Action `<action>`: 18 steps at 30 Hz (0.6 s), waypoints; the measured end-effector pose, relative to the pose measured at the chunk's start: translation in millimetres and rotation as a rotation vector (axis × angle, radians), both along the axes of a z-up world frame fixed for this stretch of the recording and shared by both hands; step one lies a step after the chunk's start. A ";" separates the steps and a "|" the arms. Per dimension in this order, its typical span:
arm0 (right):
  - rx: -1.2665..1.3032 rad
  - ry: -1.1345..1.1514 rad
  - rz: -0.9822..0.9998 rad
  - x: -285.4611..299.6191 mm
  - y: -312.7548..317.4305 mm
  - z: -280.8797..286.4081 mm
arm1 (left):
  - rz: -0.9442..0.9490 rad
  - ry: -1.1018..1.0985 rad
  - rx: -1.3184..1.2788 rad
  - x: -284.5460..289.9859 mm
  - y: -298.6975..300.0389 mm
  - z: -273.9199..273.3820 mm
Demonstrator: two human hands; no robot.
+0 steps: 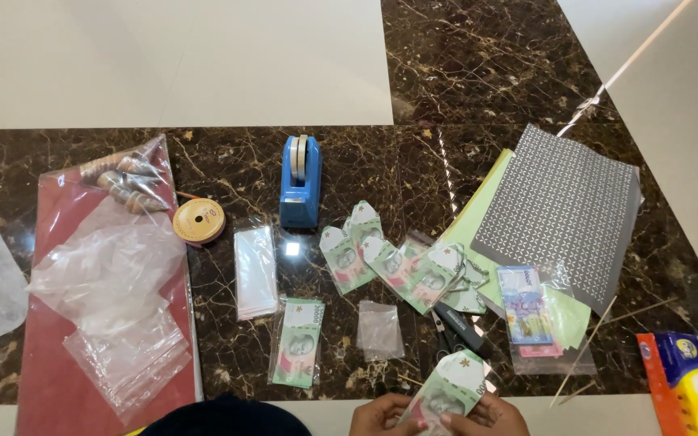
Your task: Inserting banknotes into individual plastic sleeves to prepare them for a gift arrangement.
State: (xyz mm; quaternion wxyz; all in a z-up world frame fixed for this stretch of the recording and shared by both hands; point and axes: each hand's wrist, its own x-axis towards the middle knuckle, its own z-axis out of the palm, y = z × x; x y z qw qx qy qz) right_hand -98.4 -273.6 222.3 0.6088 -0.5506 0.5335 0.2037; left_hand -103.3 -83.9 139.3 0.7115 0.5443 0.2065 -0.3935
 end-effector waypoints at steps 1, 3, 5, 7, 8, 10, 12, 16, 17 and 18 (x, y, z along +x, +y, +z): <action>0.000 0.001 0.000 0.8 2.3 2.9 | 0.000 0.001 0.000 0.2 -0.5 1.9; 0.035 -0.005 -0.088 2.3 7.0 8.6 | 0.036 0.082 -0.002 0.7 -1.4 5.4; 0.025 -0.037 -0.126 3.7 6.9 8.6 | 0.035 0.066 0.011 -0.6 -2.3 -1.3; 0.015 -0.070 -0.166 3.1 4.8 5.3 | 0.032 0.049 0.024 -0.1 -3.2 -4.2; 0.008 -0.067 -0.161 1.9 2.8 2.0 | 0.015 0.056 0.033 1.2 -3.4 -3.7; 0.001 -0.062 -0.156 -0.1 1.6 -1.1 | -0.003 0.064 0.044 2.4 -3.1 -1.2; 0.069 -0.038 -0.175 -1.4 3.6 -0.8 | 0.005 0.062 0.031 2.9 -1.8 2.8; 0.025 -0.058 -0.158 -13.0 1.5 -20.0 | 0.065 0.054 -0.011 0.3 -2.2 -3.1; 0.022 -0.061 -0.120 -13.3 0.2 -21.8 | 0.037 0.044 0.020 0.8 -1.8 -2.6; 0.019 -0.064 -0.083 -13.7 -1.1 -23.7 | 0.009 0.034 0.052 1.3 -1.3 -2.2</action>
